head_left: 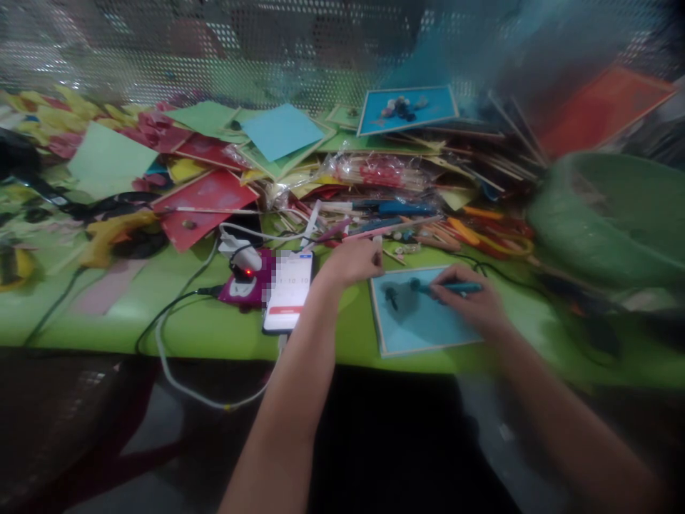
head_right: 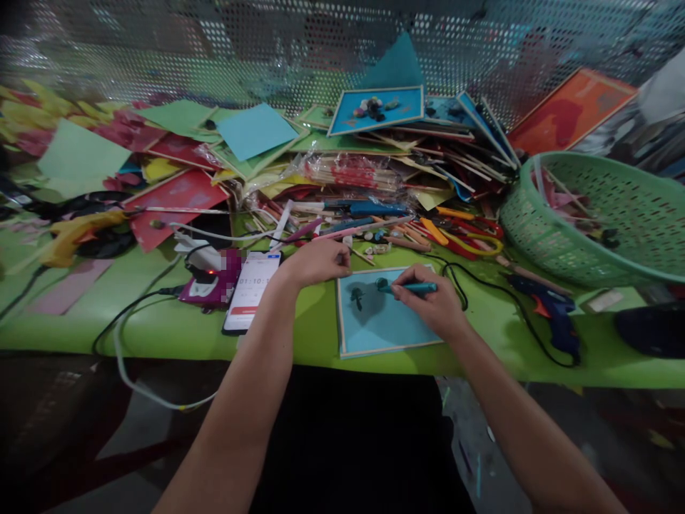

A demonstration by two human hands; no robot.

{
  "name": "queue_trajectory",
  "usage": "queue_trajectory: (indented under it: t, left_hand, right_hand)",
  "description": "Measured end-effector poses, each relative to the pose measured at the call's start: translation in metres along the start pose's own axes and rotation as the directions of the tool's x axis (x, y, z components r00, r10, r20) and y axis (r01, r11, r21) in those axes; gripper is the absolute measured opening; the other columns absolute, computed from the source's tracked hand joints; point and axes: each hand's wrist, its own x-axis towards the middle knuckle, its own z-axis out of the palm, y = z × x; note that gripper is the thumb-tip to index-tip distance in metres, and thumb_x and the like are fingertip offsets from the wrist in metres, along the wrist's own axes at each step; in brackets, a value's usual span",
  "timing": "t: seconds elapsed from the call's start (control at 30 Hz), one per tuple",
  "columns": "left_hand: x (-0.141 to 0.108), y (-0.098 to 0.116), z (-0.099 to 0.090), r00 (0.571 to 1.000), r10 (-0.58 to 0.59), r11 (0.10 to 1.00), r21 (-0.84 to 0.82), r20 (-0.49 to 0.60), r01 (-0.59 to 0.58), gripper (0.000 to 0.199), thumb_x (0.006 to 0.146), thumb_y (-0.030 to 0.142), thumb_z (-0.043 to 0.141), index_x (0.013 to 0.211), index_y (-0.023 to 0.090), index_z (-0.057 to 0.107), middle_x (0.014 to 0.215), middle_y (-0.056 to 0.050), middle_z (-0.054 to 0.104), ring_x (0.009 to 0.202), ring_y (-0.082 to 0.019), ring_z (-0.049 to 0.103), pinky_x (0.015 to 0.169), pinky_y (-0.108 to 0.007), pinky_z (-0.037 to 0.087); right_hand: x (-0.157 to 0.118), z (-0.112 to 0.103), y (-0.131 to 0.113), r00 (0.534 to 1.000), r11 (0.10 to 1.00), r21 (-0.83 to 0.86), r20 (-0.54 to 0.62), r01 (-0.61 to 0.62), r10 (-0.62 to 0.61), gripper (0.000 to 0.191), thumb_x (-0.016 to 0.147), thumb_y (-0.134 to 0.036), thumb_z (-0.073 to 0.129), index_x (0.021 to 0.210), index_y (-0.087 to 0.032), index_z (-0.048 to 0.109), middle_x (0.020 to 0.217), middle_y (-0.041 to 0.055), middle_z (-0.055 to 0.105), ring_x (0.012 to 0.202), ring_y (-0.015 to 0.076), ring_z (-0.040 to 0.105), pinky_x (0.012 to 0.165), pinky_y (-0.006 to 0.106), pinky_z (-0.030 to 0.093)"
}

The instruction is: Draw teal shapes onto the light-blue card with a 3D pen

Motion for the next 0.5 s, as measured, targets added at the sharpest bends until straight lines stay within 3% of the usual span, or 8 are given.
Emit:
queue_trajectory:
  t: [0.13, 0.3, 0.5]
  left_hand:
    - [0.0002, -0.0004, 0.0, 1.0, 0.012, 1.0, 0.002, 0.001, -0.012, 0.013, 0.082, 0.027, 0.07, 0.093, 0.02, 0.076, 0.102, -0.003, 0.08, 0.092, -0.02, 0.071, 0.069, -0.026, 0.047]
    - [0.0008, -0.0015, 0.001, 1.0, 0.012, 1.0, -0.008, -0.003, -0.012, 0.013, 0.082, 0.026, 0.071, 0.092, 0.019, 0.076, 0.1, -0.003, 0.079, 0.091, -0.02, 0.07, 0.069, -0.027, 0.046]
    - [0.0006, -0.0012, 0.0007, 1.0, 0.01, 1.0, -0.007, -0.003, -0.01, 0.012, 0.082, 0.026, 0.07, 0.091, 0.02, 0.075, 0.101, -0.003, 0.079, 0.092, -0.02, 0.07, 0.069, -0.027, 0.046]
  right_hand:
    - [0.0005, 0.0004, -0.0016, 0.999, 1.0, 0.018, -0.051, -0.013, 0.014, 0.029, 0.085, -0.053, 0.075, 0.081, -0.025, 0.069, 0.074, 0.0013, 0.069, 0.069, 0.0183, 0.064, 0.067, 0.033, 0.053]
    - [-0.0005, -0.0016, -0.0028, 1.0, 1.0, 0.029, -0.004, 0.009, -0.009, 0.027, 0.085, -0.051, 0.074, 0.078, -0.025, 0.07, 0.072, 0.0015, 0.068, 0.07, 0.0192, 0.064, 0.067, 0.033, 0.052]
    - [-0.0004, -0.0018, 0.0059, 0.993, 1.0, -0.004, -0.116, -0.026, 0.025, 0.023, 0.087, -0.046, 0.074, 0.079, -0.026, 0.068, 0.071, 0.0004, 0.066, 0.067, 0.0187, 0.062, 0.064, 0.032, 0.049]
